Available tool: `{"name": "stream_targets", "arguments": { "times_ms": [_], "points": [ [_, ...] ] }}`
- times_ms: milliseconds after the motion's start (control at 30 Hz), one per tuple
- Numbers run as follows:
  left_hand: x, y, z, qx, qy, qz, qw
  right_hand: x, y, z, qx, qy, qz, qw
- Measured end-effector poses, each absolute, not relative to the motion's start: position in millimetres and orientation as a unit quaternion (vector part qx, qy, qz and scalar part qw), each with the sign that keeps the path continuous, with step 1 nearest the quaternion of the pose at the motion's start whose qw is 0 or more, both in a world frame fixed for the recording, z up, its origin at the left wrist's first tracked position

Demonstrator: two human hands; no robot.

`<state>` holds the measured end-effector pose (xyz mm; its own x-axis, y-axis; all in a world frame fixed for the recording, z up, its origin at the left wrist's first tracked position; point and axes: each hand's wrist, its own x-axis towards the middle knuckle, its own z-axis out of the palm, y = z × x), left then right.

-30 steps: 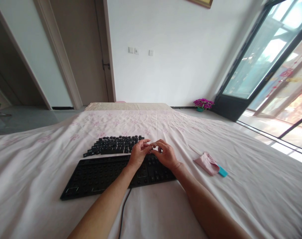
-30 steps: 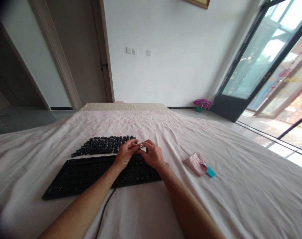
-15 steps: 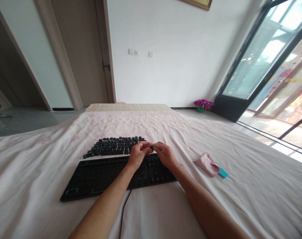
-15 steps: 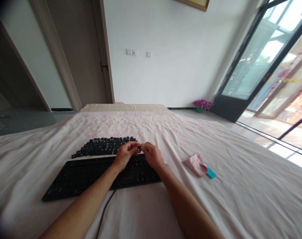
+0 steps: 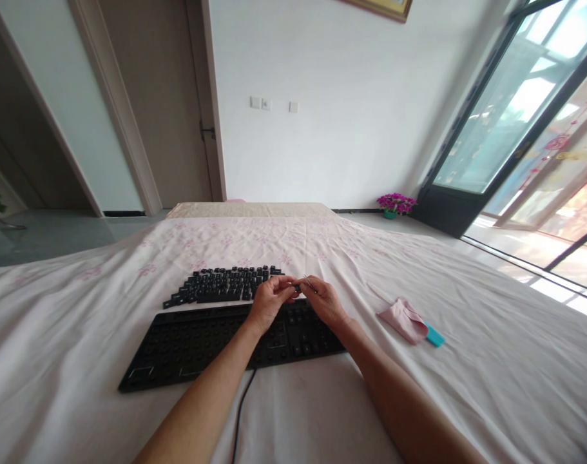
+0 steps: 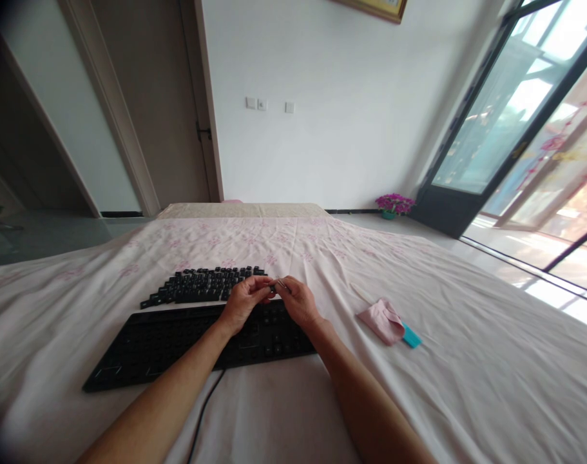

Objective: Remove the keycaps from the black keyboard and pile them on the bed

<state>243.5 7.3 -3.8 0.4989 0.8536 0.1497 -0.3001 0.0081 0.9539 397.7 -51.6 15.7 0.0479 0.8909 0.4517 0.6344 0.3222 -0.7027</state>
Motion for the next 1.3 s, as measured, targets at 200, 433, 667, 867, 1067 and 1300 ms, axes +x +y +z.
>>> {"name": "stream_targets", "arguments": {
  "times_ms": [200, 433, 667, 867, 1067, 1300],
  "points": [
    [242.8, 6.6, -2.3, 0.559, 0.247, 0.436, 0.661, 395.6, -50.8, 13.5, -0.577, -0.65, 0.143, 0.473],
    [242.7, 5.4, -2.0, 0.57, 0.253, 0.434, 0.65, 394.7, -51.5, 12.0, -0.578, -0.619, 0.113, 0.519],
    [243.0, 4.4, -0.9, 0.599, 0.252, 0.419, 0.634, 393.1, -50.5, 11.3, -0.537, -0.665, 0.077, 0.514],
    [243.6, 2.9, -1.4, 0.569, 0.253, 0.444, 0.645, 391.2, -52.9, 11.9, -0.595, -0.633, 0.055, 0.492],
    [244.3, 2.2, -1.9, 0.576, 0.239, 0.441, 0.645, 391.0, -52.8, 13.7, -0.625, -0.624, 0.037, 0.467],
    [246.6, 2.3, -2.2, 0.577, 0.242, 0.433, 0.649, 393.7, -51.3, 14.3, -0.64, -0.62, 0.044, 0.452]
  ]
}}
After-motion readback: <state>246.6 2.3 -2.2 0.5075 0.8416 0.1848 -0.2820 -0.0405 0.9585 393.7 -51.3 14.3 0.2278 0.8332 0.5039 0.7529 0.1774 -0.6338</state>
